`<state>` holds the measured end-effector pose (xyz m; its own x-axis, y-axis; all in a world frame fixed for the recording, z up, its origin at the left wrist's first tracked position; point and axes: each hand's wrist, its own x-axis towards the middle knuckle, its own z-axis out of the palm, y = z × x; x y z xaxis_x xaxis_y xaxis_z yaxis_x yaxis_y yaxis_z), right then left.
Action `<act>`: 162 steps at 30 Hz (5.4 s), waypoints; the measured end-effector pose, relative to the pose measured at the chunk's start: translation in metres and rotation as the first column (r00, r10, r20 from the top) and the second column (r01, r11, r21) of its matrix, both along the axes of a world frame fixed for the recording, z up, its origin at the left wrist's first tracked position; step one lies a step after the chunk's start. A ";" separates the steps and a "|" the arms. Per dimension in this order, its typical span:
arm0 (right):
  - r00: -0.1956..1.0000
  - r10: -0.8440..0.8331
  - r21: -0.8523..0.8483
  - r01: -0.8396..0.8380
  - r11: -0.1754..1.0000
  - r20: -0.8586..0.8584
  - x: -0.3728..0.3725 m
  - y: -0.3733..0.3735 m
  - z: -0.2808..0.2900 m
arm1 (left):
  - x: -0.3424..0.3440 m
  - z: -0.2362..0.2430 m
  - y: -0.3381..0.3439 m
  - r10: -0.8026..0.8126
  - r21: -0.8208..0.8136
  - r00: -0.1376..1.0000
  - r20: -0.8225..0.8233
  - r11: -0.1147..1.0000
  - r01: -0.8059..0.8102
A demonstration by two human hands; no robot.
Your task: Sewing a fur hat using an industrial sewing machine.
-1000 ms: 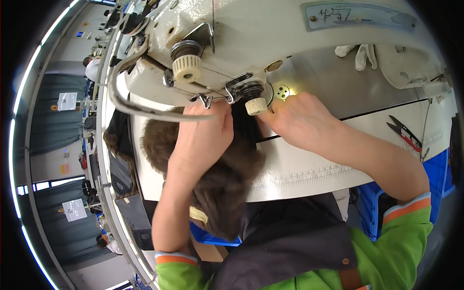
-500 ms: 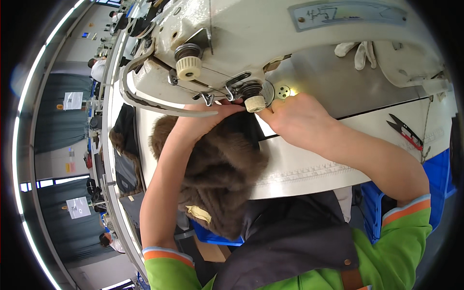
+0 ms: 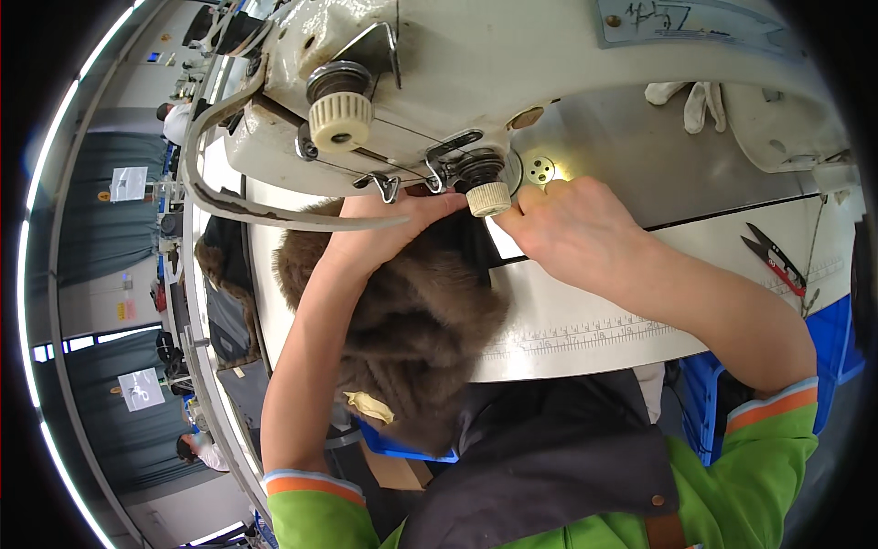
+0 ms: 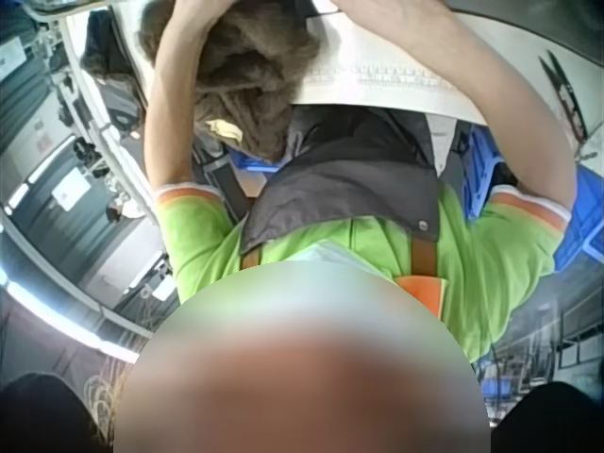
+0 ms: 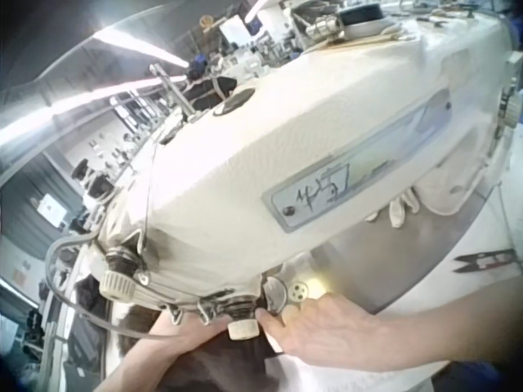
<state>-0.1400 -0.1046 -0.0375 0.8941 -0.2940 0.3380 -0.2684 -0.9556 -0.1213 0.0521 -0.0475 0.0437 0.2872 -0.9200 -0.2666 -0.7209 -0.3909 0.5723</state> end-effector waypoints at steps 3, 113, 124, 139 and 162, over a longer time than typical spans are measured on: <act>1.000 -0.015 0.029 0.015 0.999 0.008 0.000 -0.001 -0.001 | -0.004 0.001 0.000 -0.006 -0.016 1.000 -0.004 1.000 0.006; 0.992 -0.009 0.023 0.006 1.000 0.126 -0.011 -0.011 0.004 | -0.055 -0.041 0.040 -0.129 -0.382 0.756 0.642 0.801 0.461; 0.972 -0.140 0.049 0.133 0.990 0.190 -0.008 -0.003 0.011 | -0.048 -0.039 0.037 -0.152 -0.375 0.734 0.661 0.781 0.500; 0.998 -0.049 0.023 0.050 0.998 -0.037 -0.017 -0.013 0.007 | -0.051 -0.038 0.030 -0.204 -0.302 0.748 0.632 0.824 0.479; 0.994 -0.026 0.082 0.017 0.996 0.109 -0.012 -0.026 -0.001 | -0.052 -0.053 0.036 -0.033 -0.500 0.742 0.670 0.719 0.483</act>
<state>-0.1521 -0.1309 -0.0387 0.8460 -0.3433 0.4079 -0.2699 -0.9356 -0.2276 -0.0001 -0.0119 -0.0092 -0.1073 -0.8559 0.5059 -0.9898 0.1400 0.0269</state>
